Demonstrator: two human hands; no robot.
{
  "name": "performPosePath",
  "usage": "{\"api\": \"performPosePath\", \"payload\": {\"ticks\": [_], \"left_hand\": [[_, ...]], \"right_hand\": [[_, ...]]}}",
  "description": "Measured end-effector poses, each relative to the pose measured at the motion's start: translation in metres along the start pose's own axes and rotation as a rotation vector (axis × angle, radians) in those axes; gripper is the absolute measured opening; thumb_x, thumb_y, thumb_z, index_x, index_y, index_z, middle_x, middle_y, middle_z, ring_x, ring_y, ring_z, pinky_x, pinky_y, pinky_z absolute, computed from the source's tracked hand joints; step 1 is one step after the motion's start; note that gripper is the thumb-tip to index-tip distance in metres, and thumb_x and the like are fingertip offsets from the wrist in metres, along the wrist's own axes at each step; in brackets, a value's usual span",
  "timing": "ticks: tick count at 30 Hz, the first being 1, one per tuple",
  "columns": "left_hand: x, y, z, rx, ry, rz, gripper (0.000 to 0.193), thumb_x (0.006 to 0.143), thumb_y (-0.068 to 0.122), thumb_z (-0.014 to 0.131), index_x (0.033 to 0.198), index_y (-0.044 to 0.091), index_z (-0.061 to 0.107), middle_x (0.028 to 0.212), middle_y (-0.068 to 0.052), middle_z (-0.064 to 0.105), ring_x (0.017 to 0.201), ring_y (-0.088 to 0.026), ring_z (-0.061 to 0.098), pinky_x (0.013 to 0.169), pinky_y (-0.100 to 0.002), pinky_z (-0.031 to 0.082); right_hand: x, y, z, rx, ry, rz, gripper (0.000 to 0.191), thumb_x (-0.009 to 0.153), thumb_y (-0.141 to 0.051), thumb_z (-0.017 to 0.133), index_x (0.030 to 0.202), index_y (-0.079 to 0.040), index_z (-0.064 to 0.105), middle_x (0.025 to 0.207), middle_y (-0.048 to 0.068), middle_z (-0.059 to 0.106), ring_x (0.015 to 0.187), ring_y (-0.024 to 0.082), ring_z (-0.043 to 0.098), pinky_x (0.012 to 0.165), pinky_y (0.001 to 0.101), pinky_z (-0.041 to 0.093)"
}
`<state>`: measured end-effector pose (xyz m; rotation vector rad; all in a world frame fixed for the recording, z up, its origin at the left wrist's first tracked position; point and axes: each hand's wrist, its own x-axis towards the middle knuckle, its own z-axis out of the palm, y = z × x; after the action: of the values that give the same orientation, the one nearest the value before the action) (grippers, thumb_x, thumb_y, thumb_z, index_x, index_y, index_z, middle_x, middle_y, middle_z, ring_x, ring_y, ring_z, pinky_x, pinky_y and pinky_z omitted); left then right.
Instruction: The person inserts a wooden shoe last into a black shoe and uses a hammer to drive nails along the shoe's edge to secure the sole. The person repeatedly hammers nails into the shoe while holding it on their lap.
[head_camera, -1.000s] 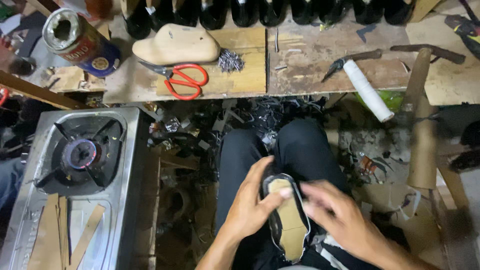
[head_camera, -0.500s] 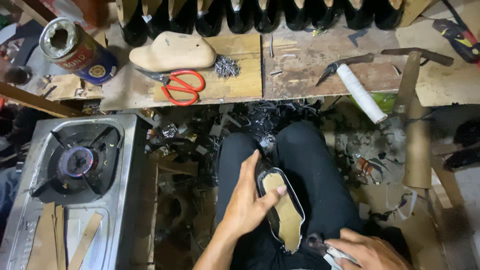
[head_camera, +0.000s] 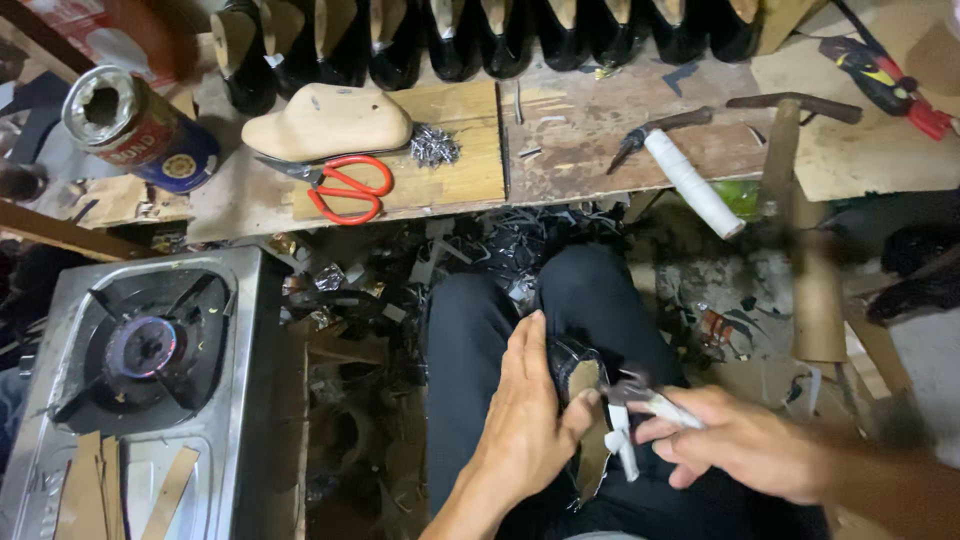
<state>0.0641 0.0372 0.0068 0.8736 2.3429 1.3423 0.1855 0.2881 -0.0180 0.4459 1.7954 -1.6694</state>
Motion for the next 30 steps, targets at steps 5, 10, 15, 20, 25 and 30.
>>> {"api": "performPosePath", "payload": {"ticks": [5,10,15,20,25,30], "left_hand": [[0.0,0.006,0.008,0.102,0.054,0.091,0.088,0.085,0.016,0.076,0.148,-0.016,0.024,0.15,-0.037,0.033,0.136,-0.052,0.04,0.113,-0.05,0.036],[0.007,-0.01,0.001,0.015,0.047,0.016,0.087,0.084,0.019,0.076,0.149,-0.012,0.028,0.151,-0.033,0.036,0.138,-0.049,0.042,0.112,-0.047,0.038],[0.013,-0.039,-0.014,-0.154,-0.015,-0.102,0.087,0.084,0.025,0.073,0.15,-0.007,0.028,0.149,-0.026,0.041,0.138,-0.04,0.048,0.113,-0.041,0.04],[0.01,-0.054,-0.02,-0.257,-0.033,-0.201,0.09,0.085,0.029,0.072,0.153,-0.006,0.023,0.152,-0.024,0.039,0.142,-0.035,0.046,0.115,-0.039,0.037],[0.007,-0.051,-0.016,-0.287,-0.024,-0.188,0.091,0.086,0.031,0.07,0.154,-0.007,0.022,0.153,-0.025,0.038,0.142,-0.036,0.046,0.115,-0.038,0.037],[0.004,-0.046,-0.014,-0.231,-0.008,-0.13,0.09,0.087,0.033,0.071,0.154,-0.006,0.024,0.155,-0.026,0.038,0.145,-0.039,0.044,0.117,-0.04,0.036]], "right_hand": [[-0.007,-0.058,-0.003,-0.248,-0.147,-0.112,0.033,0.09,-0.017,0.061,0.12,-0.004,0.064,0.096,0.005,0.073,0.088,0.014,0.068,0.077,0.0321,0.058],[0.009,-0.05,0.042,-0.334,0.284,0.004,0.026,0.102,-0.026,0.059,0.119,-0.006,0.062,0.08,0.01,0.063,0.065,0.02,0.061,0.06,0.0377,0.052],[0.043,-0.014,0.074,-0.275,0.436,-0.354,0.021,0.093,-0.021,0.06,0.105,-0.005,0.063,0.065,0.004,0.063,0.051,0.012,0.061,0.05,0.0296,0.054],[0.046,-0.039,0.051,-0.431,0.467,-0.472,0.016,0.093,-0.018,0.065,0.099,-0.004,0.069,0.07,0.002,0.064,0.053,0.008,0.064,0.049,0.0267,0.052],[0.049,-0.116,0.025,-0.357,0.72,-0.777,0.033,0.093,-0.013,0.063,0.124,-0.003,0.065,0.068,0.0,0.064,0.053,0.007,0.059,0.048,0.0248,0.048],[0.123,-0.199,0.012,-0.639,0.794,-1.018,0.024,0.104,-0.018,0.063,0.12,0.0,0.063,0.084,0.011,0.064,0.071,0.022,0.065,0.064,0.0351,0.051]]}}
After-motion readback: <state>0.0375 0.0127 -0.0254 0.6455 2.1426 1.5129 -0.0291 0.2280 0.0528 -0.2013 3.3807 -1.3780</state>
